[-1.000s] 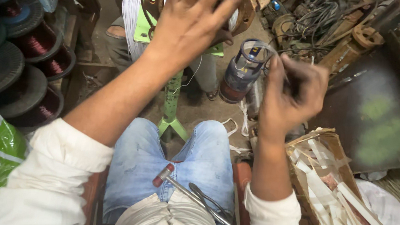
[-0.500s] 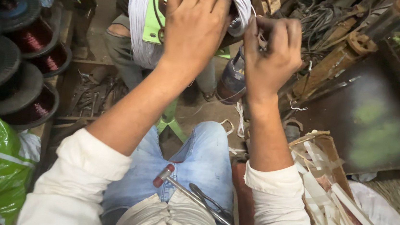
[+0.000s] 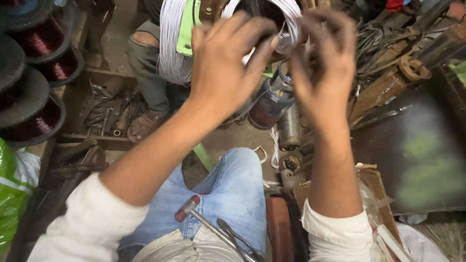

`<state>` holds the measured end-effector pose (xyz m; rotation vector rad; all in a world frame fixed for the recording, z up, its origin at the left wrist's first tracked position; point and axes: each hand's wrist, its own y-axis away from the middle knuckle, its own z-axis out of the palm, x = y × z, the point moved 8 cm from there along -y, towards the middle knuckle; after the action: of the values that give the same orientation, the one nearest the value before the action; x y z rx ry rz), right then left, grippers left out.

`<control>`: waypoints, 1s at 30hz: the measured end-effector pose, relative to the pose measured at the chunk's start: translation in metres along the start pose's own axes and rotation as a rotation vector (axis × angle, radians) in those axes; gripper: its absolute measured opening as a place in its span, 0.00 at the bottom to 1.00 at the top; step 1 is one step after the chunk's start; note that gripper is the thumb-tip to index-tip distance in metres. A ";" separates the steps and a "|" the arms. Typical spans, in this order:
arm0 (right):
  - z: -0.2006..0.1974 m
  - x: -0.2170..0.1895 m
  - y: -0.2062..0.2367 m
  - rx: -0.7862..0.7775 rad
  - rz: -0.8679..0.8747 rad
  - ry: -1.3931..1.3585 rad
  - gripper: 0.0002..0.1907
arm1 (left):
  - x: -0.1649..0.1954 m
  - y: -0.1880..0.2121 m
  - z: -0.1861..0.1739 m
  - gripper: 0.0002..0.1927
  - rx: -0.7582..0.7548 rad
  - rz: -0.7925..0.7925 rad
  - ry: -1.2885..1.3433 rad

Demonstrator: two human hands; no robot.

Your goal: The person winds white wire from a spool onto a motor stator core using both hands. They repeatedly pull wire, wrap it around the core, and use pliers to trim excess wire. The person also uses a wooden stick to push the wire into the core slots.

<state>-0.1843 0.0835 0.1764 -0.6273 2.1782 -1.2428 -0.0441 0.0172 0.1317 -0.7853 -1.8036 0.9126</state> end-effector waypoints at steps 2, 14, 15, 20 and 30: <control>0.006 -0.008 0.008 -0.031 -0.029 0.001 0.14 | -0.008 0.013 0.005 0.11 -0.092 -0.112 0.339; -0.003 -0.064 0.055 0.085 0.094 -1.027 0.07 | -0.005 0.027 0.046 0.22 -0.499 -0.311 0.978; 0.002 -0.088 0.066 -0.125 -0.036 -0.870 0.07 | -0.008 0.019 0.047 0.22 -0.476 -0.325 0.987; -0.004 -0.053 0.085 0.099 0.241 -0.682 0.11 | 0.008 -0.012 0.026 0.13 -0.204 0.161 0.177; -0.024 0.044 0.026 0.233 0.154 0.118 0.03 | -0.007 -0.027 0.053 0.05 -0.016 0.156 -0.305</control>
<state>-0.2361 0.0826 0.1540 -0.2923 2.0876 -1.4532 -0.0942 -0.0153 0.1361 -0.8413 -2.0352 1.1730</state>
